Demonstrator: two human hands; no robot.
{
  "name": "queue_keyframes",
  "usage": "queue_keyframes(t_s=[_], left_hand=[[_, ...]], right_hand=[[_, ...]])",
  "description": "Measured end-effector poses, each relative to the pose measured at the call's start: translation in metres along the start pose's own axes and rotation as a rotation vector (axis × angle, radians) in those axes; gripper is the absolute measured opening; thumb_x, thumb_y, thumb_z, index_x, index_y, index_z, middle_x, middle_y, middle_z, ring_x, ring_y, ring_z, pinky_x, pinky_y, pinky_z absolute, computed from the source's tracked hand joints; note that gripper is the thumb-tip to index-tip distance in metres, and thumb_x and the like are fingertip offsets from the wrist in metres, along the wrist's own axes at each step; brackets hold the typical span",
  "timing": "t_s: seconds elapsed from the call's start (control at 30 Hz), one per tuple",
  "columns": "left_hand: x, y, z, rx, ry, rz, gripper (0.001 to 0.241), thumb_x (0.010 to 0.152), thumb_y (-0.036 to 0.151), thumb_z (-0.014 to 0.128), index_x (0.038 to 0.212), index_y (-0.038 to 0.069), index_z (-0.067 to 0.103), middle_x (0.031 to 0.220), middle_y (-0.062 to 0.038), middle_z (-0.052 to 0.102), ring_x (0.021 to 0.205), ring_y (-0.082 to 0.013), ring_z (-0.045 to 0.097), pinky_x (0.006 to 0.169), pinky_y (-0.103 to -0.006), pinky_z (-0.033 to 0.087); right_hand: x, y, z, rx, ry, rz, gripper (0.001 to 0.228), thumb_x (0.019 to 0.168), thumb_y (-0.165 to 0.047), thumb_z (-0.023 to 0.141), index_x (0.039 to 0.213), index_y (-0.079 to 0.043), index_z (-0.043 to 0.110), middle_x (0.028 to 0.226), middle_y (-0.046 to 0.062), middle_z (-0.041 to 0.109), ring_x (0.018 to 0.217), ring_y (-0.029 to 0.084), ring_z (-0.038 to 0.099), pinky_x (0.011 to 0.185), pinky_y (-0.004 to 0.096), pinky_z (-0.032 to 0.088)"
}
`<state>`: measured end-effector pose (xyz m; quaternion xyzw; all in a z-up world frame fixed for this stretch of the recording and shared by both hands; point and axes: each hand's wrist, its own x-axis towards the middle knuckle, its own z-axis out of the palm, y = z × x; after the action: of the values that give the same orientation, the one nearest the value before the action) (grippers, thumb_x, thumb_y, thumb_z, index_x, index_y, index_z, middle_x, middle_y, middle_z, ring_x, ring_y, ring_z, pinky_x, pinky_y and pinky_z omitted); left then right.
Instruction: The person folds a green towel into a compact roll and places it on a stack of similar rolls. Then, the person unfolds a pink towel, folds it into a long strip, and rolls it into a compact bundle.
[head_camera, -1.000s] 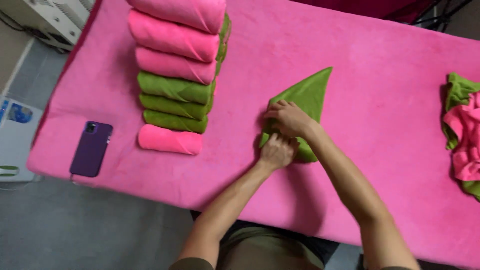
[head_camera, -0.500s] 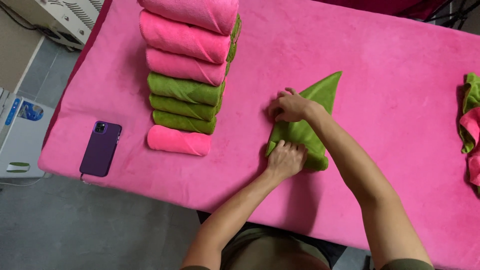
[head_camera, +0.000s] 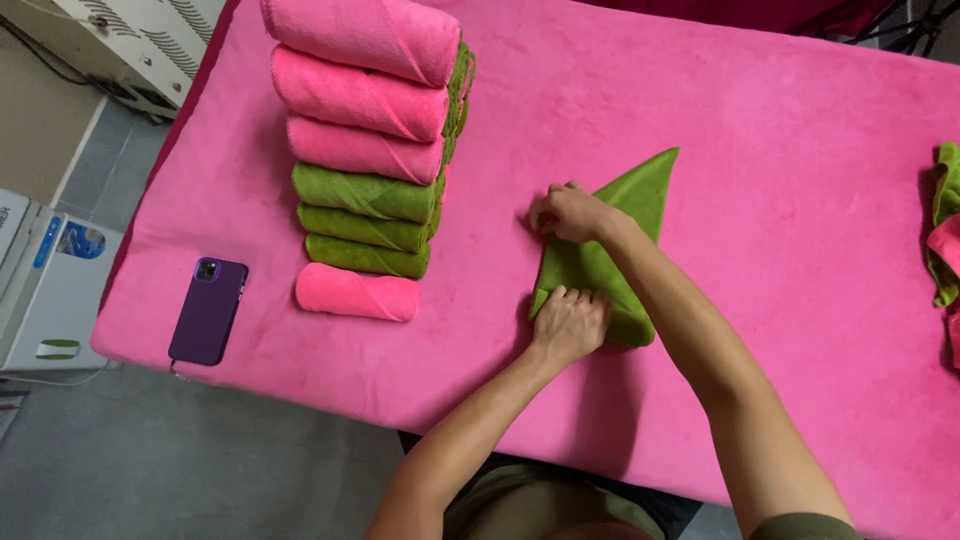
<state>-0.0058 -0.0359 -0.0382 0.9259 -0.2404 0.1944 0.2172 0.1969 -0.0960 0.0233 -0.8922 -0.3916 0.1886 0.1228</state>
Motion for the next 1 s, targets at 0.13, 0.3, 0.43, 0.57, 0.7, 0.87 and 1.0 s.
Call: queue_keyframes(t_s=[0.13,0.3,0.43,0.57,0.7,0.87,1.0], left_hand=[[0.006,0.000,-0.007,0.023,0.016,0.001,0.026,0.093,0.023,0.044,0.088,0.011,0.066,0.067,-0.012,0.065,0.064,-0.0318,0.070,0.068,-0.0461,0.045],[0.007,0.000,-0.006,0.042,0.010,0.006,0.026,0.097,0.026,0.045,0.084,0.013,0.063,0.067,-0.011,0.066,0.064,-0.0303,0.072,0.068,-0.0449,0.047],[0.007,0.001,-0.007,0.030,-0.026,-0.005,0.033,0.101,0.028,0.043,0.094,0.009,0.068,0.071,-0.014,0.070,0.069,-0.0322,0.074,0.071,-0.0458,0.048],[0.009,0.000,-0.010,-0.008,-0.068,-0.021,0.037,0.104,0.028,0.040,0.097,0.006,0.070,0.074,-0.016,0.071,0.071,-0.0339,0.075,0.072,-0.0459,0.048],[0.010,-0.001,-0.009,-0.021,-0.098,-0.029,0.040,0.105,0.029,0.038,0.098,0.005,0.070,0.075,-0.017,0.072,0.071,-0.0350,0.075,0.072,-0.0471,0.048],[0.016,0.002,-0.020,-0.025,-0.119,-0.029,0.043,0.107,0.029,0.036,0.087,0.007,0.066,0.073,-0.018,0.070,0.070,-0.0356,0.074,0.072,-0.0467,0.048],[0.018,0.004,-0.024,-0.035,-0.142,-0.049,0.043,0.108,0.030,0.035,0.085,0.008,0.064,0.073,-0.018,0.069,0.072,-0.0356,0.074,0.072,-0.0464,0.049]], right_hand=[[-0.009,0.018,-0.007,0.159,0.221,0.064,0.015,0.099,-0.026,0.072,0.113,-0.026,0.075,0.101,0.000,0.080,0.109,0.030,0.068,0.104,0.051,0.048],[-0.023,0.016,-0.003,0.265,0.095,0.119,0.028,0.081,-0.032,0.085,0.107,-0.031,0.075,0.088,-0.009,0.081,0.101,0.023,0.076,0.103,0.049,0.051],[-0.009,0.024,0.015,0.357,0.148,0.145,0.016,0.084,-0.030,0.084,0.098,-0.029,0.076,0.088,-0.007,0.081,0.104,0.023,0.076,0.104,0.045,0.052],[-0.022,0.005,-0.007,0.286,0.221,0.164,0.026,0.085,-0.043,0.084,0.104,-0.026,0.077,0.093,-0.003,0.081,0.109,0.029,0.072,0.109,0.049,0.047],[-0.022,0.043,0.011,0.068,0.148,0.268,0.036,0.082,-0.062,0.082,0.107,-0.036,0.075,0.095,-0.012,0.078,0.113,0.021,0.066,0.117,0.051,0.036],[-0.019,0.036,0.014,0.389,0.264,0.174,0.022,0.085,-0.029,0.085,0.105,-0.027,0.075,0.090,-0.009,0.080,0.107,0.022,0.072,0.109,0.046,0.039],[-0.010,0.044,0.035,0.435,0.369,0.149,0.023,0.083,-0.030,0.086,0.104,-0.031,0.076,0.087,-0.014,0.077,0.104,0.018,0.070,0.106,0.042,0.037]])
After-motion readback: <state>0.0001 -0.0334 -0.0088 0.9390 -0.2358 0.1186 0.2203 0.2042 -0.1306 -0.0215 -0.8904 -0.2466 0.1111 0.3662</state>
